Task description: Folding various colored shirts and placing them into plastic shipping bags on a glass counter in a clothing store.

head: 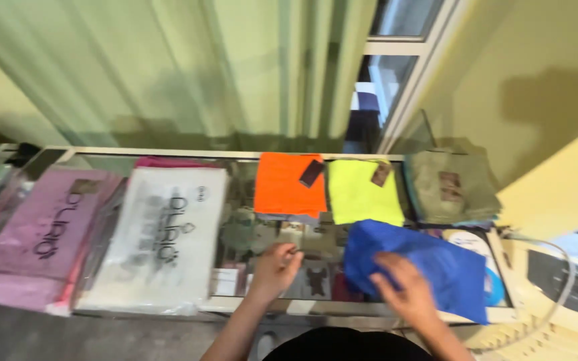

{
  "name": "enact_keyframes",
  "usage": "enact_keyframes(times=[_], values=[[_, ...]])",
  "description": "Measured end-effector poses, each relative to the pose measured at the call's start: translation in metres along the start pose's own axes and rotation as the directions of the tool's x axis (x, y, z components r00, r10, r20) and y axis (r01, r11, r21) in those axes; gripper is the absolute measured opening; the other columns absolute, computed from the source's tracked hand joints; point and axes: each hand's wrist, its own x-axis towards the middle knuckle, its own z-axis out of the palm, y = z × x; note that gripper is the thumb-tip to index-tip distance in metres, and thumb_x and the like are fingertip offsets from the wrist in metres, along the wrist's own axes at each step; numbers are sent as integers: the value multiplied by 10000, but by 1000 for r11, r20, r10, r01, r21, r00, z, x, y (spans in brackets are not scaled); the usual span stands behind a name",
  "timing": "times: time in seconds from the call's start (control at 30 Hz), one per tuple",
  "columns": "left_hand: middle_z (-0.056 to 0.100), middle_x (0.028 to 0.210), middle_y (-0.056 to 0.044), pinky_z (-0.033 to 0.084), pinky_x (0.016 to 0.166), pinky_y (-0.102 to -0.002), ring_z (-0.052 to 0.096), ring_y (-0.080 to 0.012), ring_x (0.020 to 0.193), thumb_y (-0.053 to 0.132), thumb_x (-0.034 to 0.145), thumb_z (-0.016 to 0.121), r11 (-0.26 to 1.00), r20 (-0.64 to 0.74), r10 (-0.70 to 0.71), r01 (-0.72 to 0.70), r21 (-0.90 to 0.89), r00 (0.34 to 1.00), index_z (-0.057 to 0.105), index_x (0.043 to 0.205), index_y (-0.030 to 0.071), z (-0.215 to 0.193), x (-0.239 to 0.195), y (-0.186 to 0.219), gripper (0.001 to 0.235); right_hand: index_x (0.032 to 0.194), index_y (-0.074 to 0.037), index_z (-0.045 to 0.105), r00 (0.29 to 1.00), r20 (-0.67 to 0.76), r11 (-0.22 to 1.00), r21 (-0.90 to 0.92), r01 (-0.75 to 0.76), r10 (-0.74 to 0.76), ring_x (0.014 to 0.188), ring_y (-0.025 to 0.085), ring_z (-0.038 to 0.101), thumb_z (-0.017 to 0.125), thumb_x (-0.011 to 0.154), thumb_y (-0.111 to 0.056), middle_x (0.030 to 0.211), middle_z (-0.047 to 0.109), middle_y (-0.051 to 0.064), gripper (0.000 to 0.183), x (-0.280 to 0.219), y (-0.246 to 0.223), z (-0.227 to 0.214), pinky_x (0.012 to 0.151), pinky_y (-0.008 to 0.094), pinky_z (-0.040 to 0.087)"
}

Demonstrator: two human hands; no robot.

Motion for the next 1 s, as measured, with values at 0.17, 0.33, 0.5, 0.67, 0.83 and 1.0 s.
enact_keyframes(times=[0.17, 0.33, 0.5, 0.67, 0.83, 1.0], values=[[653, 1151, -196, 474, 971, -507, 580, -411, 1160, 698, 960, 480, 934, 166, -87, 22, 358, 982, 693, 1094, 38, 107, 26, 46, 707, 1284, -121, 705, 747, -216, 742, -121, -659, 629, 944, 212, 728, 675, 940, -317, 1180, 721, 83, 398, -67, 95, -98, 723, 340, 588], [590, 1306, -205, 488, 1001, -470, 573, -396, 1205, 799, 830, 674, 784, 110, -192, 85, 615, 975, 555, 1308, 4, 186, 57, 48, 935, 1445, -65, 574, 505, 25, 498, -221, -839, 863, 976, 307, 786, 749, 742, -588, 1218, 751, 160, 893, -99, 167, -105, 879, 421, 592], [580, 1349, -228, 504, 1023, -449, 568, -391, 1251, 676, 880, 723, 779, 259, -379, 155, 608, 889, 528, 1372, -15, 164, 73, 82, 870, 1077, -61, 740, 451, 115, 451, 19, -892, 885, 767, 245, 720, 908, 656, -291, 875, 779, 135, 509, -83, 188, -95, 670, 378, 555], [682, 1248, -120, 573, 901, -454, 672, -328, 1137, 555, 838, 654, 862, 291, -427, 288, 418, 856, 602, 1276, 100, 139, 74, 88, 634, 1086, -5, 810, 470, 248, 434, 188, -881, 847, 805, 182, 700, 864, 704, -167, 927, 819, 117, 418, -81, 196, -95, 718, 326, 552], [675, 1183, -89, 516, 941, -388, 669, -235, 1139, 207, 829, 719, 879, 201, -252, 310, -361, 947, 501, 1164, 190, 124, 52, 65, 400, 1219, -34, 671, 526, 212, 274, 663, -697, 824, 943, 280, 652, 694, 910, -57, 1068, 723, 176, 311, -80, 184, -102, 832, 419, 535], [492, 1533, -109, 517, 1041, -446, 549, -301, 1347, 115, 863, 689, 838, 255, -301, 382, -390, 919, 326, 1593, 289, 105, 28, 70, 834, 1201, -77, 652, 526, 306, 156, 734, -661, 793, 811, 283, 658, 656, 956, -56, 1009, 702, 171, 245, -75, 184, -111, 711, 427, 558]])
